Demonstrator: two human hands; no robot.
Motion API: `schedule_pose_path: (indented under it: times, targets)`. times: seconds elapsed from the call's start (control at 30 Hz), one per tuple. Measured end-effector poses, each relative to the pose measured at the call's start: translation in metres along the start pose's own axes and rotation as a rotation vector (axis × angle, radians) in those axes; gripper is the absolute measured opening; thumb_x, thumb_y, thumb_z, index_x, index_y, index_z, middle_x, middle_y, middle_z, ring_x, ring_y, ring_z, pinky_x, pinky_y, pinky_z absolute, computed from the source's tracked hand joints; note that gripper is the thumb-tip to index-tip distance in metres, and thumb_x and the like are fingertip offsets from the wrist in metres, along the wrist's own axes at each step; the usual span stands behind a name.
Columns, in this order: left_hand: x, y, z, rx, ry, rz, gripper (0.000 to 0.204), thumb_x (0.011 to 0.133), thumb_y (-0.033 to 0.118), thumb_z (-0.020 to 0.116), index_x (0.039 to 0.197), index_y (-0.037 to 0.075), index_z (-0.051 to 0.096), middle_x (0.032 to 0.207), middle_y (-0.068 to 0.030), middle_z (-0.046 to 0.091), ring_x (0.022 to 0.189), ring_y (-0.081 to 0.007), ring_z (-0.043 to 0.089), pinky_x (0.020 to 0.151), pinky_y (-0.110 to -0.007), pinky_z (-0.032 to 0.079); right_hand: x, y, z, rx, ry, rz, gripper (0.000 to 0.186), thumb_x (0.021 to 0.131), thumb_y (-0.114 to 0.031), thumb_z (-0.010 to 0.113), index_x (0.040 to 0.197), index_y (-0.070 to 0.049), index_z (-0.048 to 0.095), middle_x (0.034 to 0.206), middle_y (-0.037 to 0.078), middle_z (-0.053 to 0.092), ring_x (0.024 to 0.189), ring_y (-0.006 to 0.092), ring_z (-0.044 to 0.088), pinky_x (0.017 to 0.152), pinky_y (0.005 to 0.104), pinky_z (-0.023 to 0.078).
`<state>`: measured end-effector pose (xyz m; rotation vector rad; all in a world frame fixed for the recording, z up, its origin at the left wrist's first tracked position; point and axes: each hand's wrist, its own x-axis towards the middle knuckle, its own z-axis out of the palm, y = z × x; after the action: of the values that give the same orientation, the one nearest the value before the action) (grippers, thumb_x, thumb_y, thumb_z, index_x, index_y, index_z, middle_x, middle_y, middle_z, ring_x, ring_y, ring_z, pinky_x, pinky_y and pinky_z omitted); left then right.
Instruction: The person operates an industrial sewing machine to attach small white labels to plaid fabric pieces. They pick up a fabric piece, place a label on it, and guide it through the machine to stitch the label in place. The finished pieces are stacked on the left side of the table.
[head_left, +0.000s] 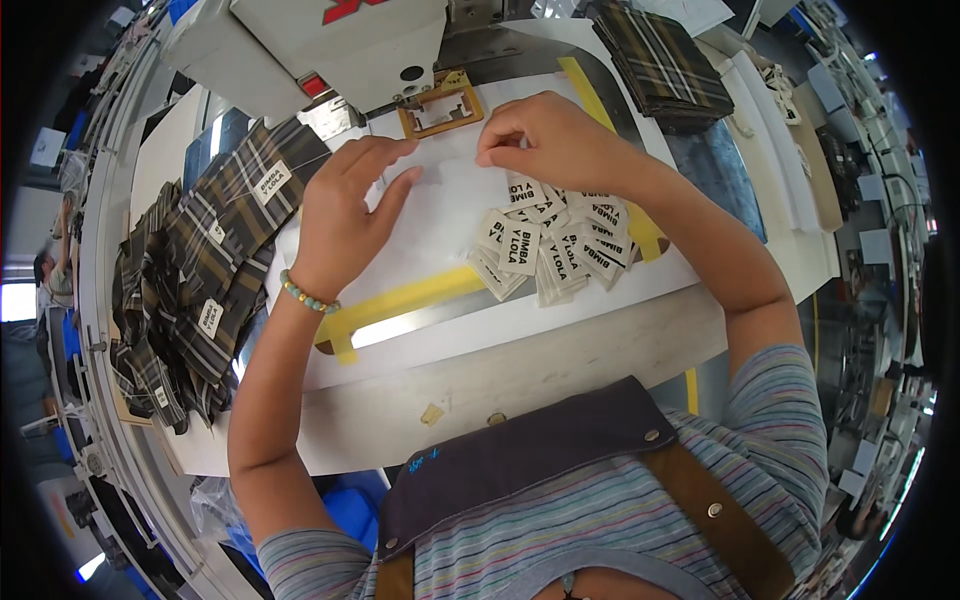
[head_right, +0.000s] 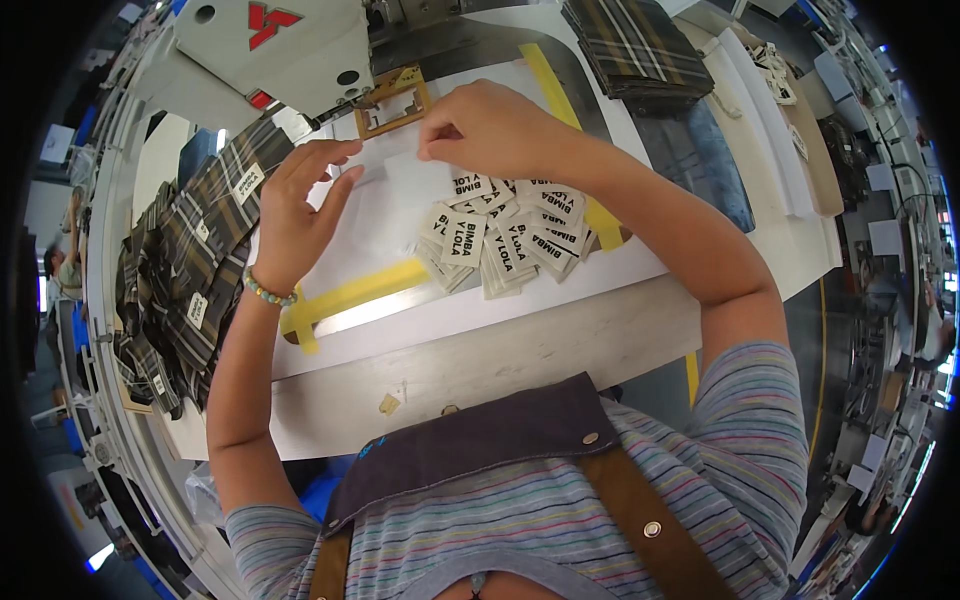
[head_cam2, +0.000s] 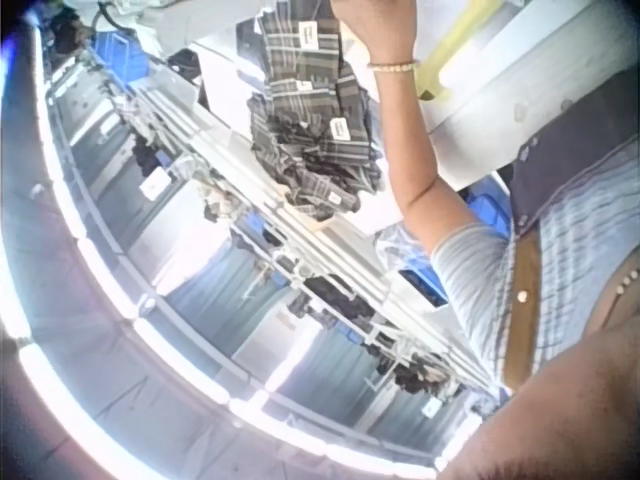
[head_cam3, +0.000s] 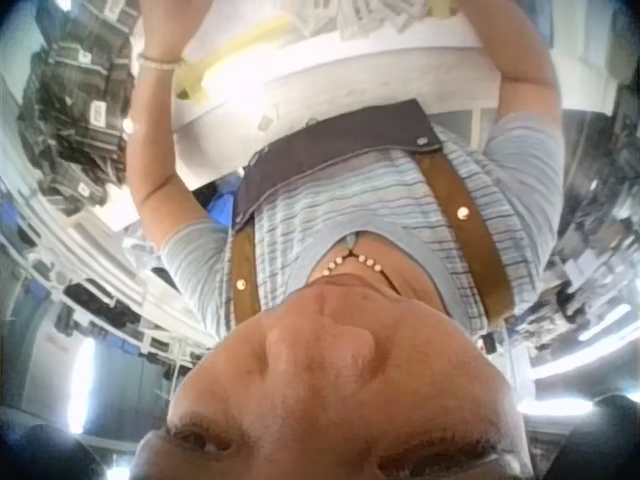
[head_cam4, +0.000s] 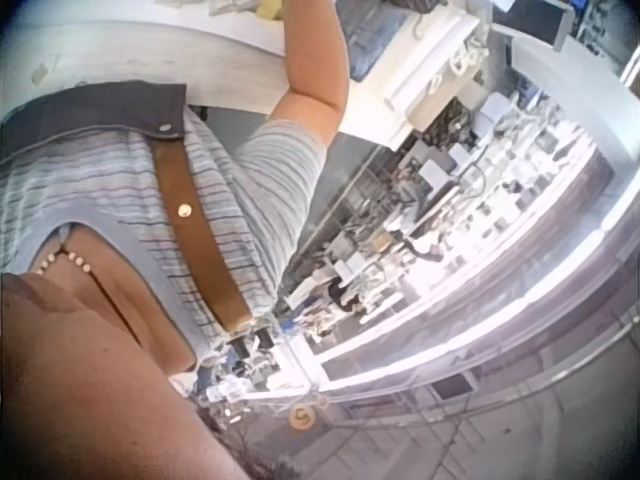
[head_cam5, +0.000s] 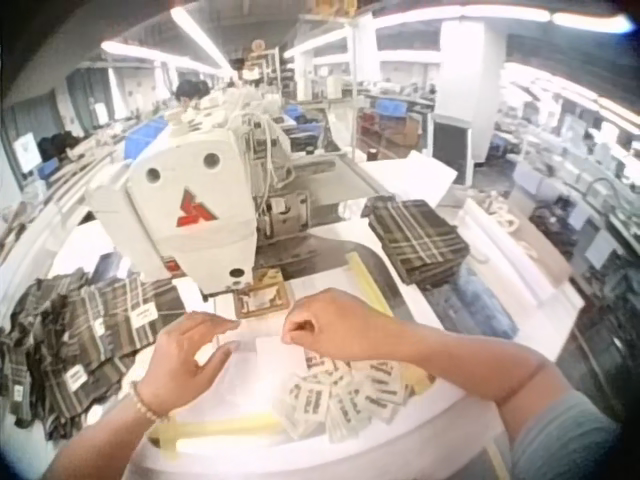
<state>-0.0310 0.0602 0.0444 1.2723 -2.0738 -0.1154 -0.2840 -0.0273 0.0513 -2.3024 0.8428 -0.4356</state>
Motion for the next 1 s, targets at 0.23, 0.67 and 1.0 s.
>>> schedule_pose_path:
  times: [0.23,0.67,1.0]
  targets:
    - [0.004,-0.012,0.034,0.104,0.008,0.34,0.017,0.083,0.005,0.076,0.099,0.003,0.071,0.101,-0.0101,0.072,0.09,-0.0283,0.068,0.077,-0.038,0.057,0.024,0.039,-0.011,-0.142,0.155,0.157,0.017,0.086,-0.021,0.072,0.09,-0.005,0.078,0.083,0.008,0.073,0.074,0.0239,0.068,0.069,0.0368,0.053]
    - [-0.009,-0.003,0.036,0.294,-0.296,0.148,0.051,0.097,0.03,0.064,0.141,0.006,0.056,0.15,-0.0133,0.055,0.136,-0.0394,0.05,0.111,-0.047,0.042,0.033,0.06,0.007,-0.225,0.343,-0.125,0.023,0.091,-0.022,0.067,0.103,-0.006,0.079,0.106,0.011,0.071,0.103,0.0303,0.066,0.088,0.0411,0.053]
    - [-0.011,-0.007,0.034,0.338,-0.273,0.095,0.052,0.096,0.031,0.066,0.14,0.004,0.057,0.147,-0.0142,0.057,0.138,-0.0414,0.048,0.109,-0.048,0.043,-0.01,0.04,0.019,-0.518,0.079,-0.266,0.054,0.102,-0.048,0.055,0.142,-0.011,0.057,0.152,0.021,0.045,0.143,0.0371,0.037,0.119,0.0499,0.028]
